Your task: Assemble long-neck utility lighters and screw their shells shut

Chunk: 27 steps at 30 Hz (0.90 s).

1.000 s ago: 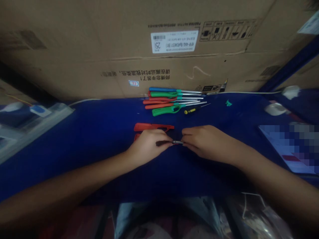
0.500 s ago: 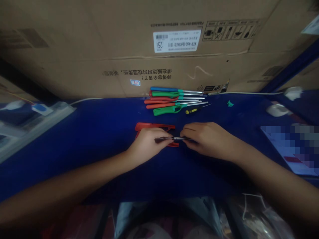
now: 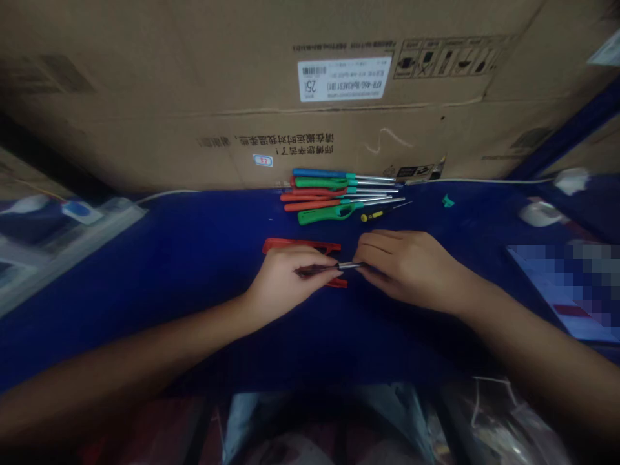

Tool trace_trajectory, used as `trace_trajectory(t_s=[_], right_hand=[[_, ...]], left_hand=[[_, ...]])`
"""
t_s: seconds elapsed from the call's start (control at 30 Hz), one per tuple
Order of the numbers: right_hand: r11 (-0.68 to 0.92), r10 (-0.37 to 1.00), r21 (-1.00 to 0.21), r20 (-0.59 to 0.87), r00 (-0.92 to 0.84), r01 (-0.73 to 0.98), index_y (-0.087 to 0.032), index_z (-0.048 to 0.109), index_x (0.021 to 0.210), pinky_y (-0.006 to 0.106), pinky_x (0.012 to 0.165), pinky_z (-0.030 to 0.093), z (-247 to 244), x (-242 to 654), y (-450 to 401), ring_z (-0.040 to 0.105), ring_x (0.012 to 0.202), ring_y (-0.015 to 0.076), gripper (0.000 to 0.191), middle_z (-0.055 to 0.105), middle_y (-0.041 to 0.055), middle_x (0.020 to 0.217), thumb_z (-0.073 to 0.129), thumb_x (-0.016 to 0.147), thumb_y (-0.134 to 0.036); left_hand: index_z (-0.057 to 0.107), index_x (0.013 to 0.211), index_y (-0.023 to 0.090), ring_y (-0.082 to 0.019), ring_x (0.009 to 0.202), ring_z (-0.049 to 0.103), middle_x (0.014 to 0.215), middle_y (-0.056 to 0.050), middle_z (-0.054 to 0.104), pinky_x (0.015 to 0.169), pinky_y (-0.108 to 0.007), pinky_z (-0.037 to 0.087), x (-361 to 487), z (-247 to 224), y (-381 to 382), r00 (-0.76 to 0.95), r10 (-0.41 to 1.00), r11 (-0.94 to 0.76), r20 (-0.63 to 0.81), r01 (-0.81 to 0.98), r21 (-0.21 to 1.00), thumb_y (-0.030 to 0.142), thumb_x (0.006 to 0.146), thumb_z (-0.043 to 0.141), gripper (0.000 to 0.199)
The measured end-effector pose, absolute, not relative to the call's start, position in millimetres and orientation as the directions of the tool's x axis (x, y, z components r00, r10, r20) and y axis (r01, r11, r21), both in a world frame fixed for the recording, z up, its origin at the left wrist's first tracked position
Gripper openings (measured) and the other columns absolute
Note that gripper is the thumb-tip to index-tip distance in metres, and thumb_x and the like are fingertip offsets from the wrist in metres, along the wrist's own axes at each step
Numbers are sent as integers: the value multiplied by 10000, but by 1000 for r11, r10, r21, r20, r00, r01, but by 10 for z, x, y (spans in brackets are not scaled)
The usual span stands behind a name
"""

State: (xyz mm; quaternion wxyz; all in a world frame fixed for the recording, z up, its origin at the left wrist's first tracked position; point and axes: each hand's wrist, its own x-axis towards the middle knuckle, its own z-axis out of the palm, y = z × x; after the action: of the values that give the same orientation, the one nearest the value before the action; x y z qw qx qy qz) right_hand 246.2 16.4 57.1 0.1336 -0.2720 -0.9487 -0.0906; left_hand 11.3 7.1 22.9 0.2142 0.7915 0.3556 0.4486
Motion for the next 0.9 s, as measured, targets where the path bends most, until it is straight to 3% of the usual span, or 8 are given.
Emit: trace_trajectory(t_s=[0.3,0.43,0.53,0.7,0.9], right_hand=[[835,426,185,378,-822,518,-156,642,917,317,690,437,569,2444,171,591,760,183,187,673,55,912,475,985,-204],[849,433,129,386,-814,513,-145,666,953,324,715,463,569,2443,165,614,764,184,208,689,67,938,475,991,-217],[858,471,21,368,-802,513,-141,673,1002,311,725,481,559,2451,162,640,789,178,206,695,72,962,481,990,-214],[855,516,-143,324,-793,498,-157,655,1105,292,751,502,529,2457,173,669,861,174,226,696,85,1021,462,1012,-228],[885,458,-113,376,-805,451,-136,635,1101,295,764,521,510,2454,191,661,878,177,203,682,90,1022,465,1006,-191]], left_hand=[[811,864,190,-153,731,751,827,-22,798,694,-220,600,100,224,74,304,784,-620,541,358,698,178,761,835,106],[807,850,180,-156,708,744,789,-28,796,684,-240,590,78,212,83,321,682,-730,657,355,584,168,763,835,93],[797,846,178,-159,710,742,791,-25,796,703,-265,588,59,210,95,362,581,-811,729,337,479,162,784,820,68],[787,852,177,-163,729,746,818,-33,797,718,-284,594,37,217,118,396,532,-844,748,321,430,147,803,799,59],[779,869,189,-165,733,753,825,-29,798,734,-296,603,29,219,129,400,506,-861,764,289,418,159,811,794,67]])
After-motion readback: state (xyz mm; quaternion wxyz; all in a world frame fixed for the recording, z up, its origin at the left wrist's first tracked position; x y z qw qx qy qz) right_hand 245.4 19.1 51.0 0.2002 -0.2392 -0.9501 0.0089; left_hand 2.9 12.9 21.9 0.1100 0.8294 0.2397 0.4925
